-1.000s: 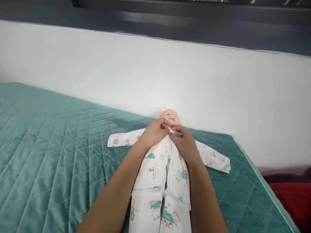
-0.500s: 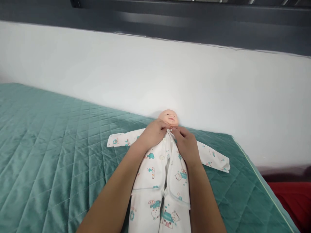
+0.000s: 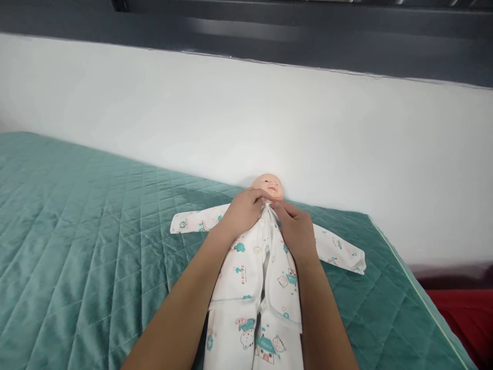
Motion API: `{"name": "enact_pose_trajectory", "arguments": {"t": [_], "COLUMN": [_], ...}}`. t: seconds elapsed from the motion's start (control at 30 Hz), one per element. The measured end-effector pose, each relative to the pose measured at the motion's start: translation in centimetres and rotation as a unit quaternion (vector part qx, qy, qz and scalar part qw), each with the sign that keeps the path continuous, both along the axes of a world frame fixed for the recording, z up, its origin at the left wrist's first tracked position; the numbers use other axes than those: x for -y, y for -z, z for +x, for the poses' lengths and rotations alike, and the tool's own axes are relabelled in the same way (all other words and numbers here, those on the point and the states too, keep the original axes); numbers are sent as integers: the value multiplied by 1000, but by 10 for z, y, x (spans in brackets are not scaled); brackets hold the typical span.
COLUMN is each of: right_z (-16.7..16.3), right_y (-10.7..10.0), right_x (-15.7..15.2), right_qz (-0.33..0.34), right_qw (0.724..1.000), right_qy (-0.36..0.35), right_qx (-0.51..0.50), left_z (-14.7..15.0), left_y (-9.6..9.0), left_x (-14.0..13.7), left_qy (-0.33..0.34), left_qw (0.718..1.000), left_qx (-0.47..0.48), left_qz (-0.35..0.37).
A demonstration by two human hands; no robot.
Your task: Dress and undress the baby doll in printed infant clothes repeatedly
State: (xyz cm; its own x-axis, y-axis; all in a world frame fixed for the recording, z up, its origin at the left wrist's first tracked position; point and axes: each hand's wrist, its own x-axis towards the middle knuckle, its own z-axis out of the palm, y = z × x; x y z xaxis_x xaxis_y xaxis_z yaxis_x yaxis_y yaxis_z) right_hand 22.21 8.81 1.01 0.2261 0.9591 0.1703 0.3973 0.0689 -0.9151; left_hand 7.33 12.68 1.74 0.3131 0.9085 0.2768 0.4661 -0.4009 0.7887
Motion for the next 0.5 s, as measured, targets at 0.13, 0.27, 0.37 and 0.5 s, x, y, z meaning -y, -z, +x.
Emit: {"name": "enact_pose_trajectory", "arguments": {"t": [0.13,0.27,0.37,0.5], "right_z": [1,2,2,-1], "right_y": [-1,1,3,-2], "right_x": [-1,-3,-5,0], "right_qz": [-4,5,2,-30], "right_qw": [999,999,999,999], "right_qy": [-34,-44,-33,11], "right_qx": [9,-2,-7,-9], "left_z": [4,6,6,4], "left_y": [-2,0,0,-2], "left_x": [3,2,1,2], "left_qy": [-15,-28,-28,-15], "left_qw": [999,997,998,999], "left_qx": [4,9,2,3], "left_qz": [-36,-68,-61,-42]}}
